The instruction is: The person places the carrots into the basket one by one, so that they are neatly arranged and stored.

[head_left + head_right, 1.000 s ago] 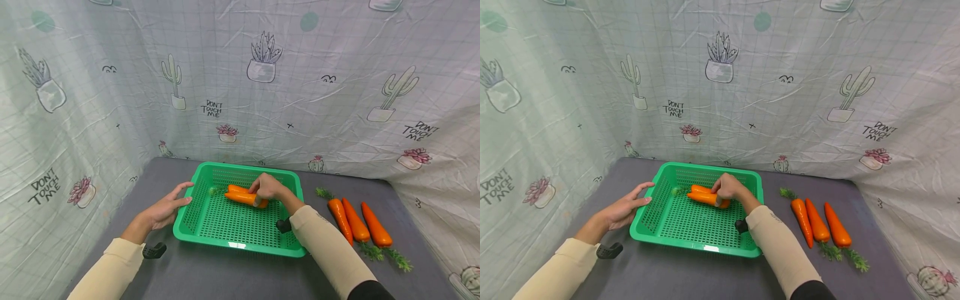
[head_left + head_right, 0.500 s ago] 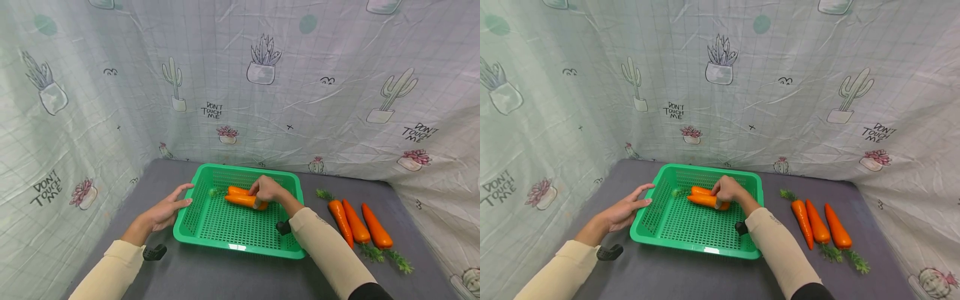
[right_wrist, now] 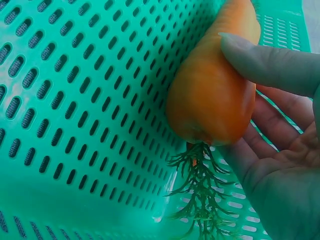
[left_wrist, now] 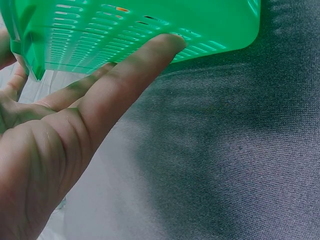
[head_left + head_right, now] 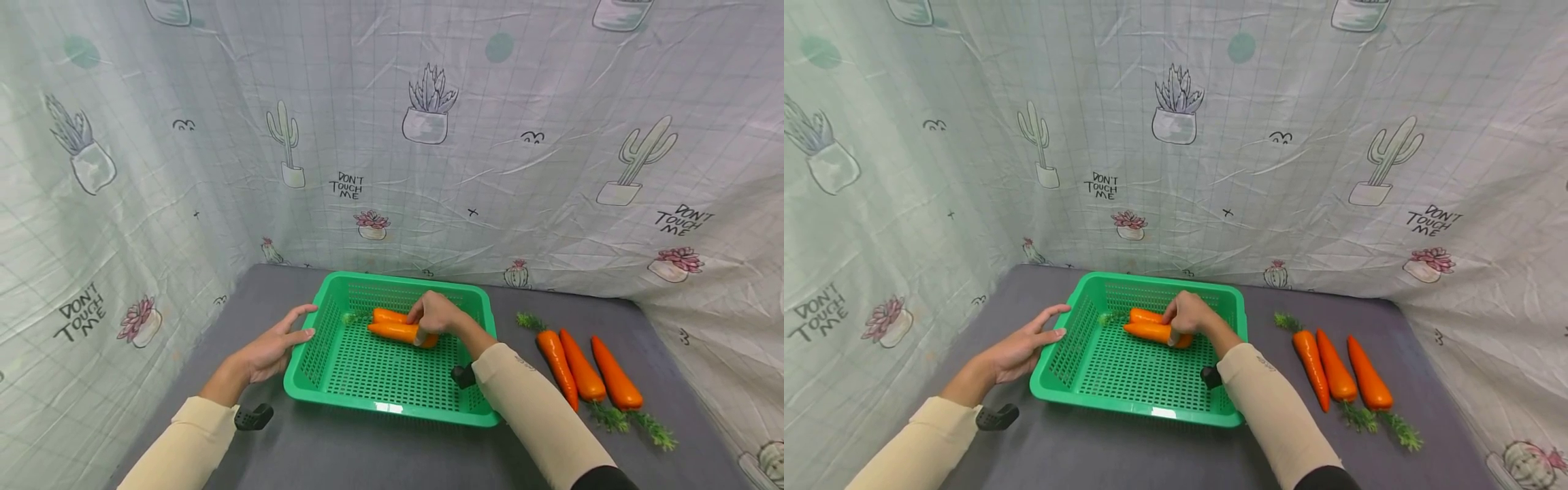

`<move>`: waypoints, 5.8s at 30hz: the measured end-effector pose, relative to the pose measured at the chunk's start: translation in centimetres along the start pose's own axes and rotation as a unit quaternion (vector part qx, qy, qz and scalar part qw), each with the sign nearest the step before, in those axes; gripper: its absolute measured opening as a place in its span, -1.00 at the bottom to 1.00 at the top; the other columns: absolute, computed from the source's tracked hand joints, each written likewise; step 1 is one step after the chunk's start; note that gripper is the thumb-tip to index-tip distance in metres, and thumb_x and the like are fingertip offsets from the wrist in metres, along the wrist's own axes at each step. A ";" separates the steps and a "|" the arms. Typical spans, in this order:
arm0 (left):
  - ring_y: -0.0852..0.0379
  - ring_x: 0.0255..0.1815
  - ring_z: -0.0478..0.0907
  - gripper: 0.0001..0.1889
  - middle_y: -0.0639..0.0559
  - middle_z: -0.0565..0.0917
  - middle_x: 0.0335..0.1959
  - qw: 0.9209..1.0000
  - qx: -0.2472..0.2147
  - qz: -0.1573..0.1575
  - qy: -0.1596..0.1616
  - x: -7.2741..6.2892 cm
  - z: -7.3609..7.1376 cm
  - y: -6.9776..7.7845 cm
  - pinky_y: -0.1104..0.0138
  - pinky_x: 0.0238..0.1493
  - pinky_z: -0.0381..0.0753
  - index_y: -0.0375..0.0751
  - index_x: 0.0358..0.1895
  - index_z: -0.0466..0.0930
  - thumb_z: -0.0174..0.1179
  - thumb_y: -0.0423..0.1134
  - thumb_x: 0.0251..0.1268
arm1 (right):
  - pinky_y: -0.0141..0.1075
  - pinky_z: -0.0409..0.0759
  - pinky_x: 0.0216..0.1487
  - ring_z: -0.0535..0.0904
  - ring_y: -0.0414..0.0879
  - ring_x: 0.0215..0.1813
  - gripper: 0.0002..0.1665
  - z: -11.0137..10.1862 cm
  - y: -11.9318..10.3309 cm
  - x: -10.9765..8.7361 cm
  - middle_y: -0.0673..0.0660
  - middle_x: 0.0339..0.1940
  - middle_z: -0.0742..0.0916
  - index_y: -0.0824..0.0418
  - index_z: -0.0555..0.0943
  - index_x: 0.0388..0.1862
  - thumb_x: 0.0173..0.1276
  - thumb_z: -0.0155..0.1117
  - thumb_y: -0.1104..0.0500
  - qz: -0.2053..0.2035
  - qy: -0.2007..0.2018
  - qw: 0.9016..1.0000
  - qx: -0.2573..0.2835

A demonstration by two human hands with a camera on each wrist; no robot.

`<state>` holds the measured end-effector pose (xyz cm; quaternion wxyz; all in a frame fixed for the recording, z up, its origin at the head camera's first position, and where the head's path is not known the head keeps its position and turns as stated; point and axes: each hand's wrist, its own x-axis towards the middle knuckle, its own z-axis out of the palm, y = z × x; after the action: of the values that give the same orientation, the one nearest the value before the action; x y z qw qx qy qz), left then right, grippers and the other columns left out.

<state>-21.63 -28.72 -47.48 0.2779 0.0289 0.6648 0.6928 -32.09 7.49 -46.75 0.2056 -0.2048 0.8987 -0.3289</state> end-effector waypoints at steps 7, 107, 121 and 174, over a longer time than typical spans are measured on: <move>-0.13 0.24 0.67 -0.30 -0.38 0.40 0.44 1.000 -0.003 -0.002 0.006 0.1 0.1 0.0 -0.12 0.15 0.72 0.28 0.64 -0.19 0.04 -0.07 0.69 | -0.15 0.79 -0.05 0.76 -0.01 -0.05 -0.54 0.2 0.0 0.0 0.14 -0.09 0.86 0.21 0.84 -0.16 -0.11 0.68 0.47 0.001 0.004 1.000 -0.006; -0.13 0.23 0.68 -0.29 -0.35 0.41 0.42 1.000 0.009 -0.001 -0.006 -0.2 0.2 0.2 -0.12 0.16 0.72 0.26 0.63 -0.24 0.02 -0.03 0.70 | -0.14 0.73 -0.10 0.70 -0.03 -0.14 -0.79 -2.0 -1.2 -5.2 0.12 -0.21 0.85 0.31 0.83 -0.21 0.14 0.57 0.41 0.027 0.084 0.992 0.085; -0.13 0.23 0.68 -0.32 -0.27 0.46 0.38 1.000 0.009 -0.008 -0.006 -0.2 0.1 0.2 -0.11 0.16 0.72 0.28 0.62 -0.22 0.00 -0.05 0.71 | 0.15 0.68 0.17 0.70 0.04 0.00 -0.81 -3.2 -2.0 -6.8 0.16 -0.12 0.85 0.25 0.85 -0.21 0.17 0.55 0.38 0.031 0.069 0.988 0.134; -0.15 0.22 0.69 -0.29 -0.38 0.38 0.44 1.000 0.015 -0.005 -0.004 -0.1 0.1 0.0 -0.17 0.15 0.71 0.30 0.63 -0.24 0.02 -0.01 0.70 | 0.09 0.65 0.31 0.78 -0.01 0.03 -0.63 -7.0 1.9 -13.1 0.23 0.00 0.85 0.37 0.76 0.08 0.34 0.49 0.23 0.020 0.089 0.976 0.196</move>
<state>-21.51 -28.71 -47.42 0.2835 0.0328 0.6738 0.6816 -25.12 18.98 -40.10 0.1670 -0.1127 0.8355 -0.5112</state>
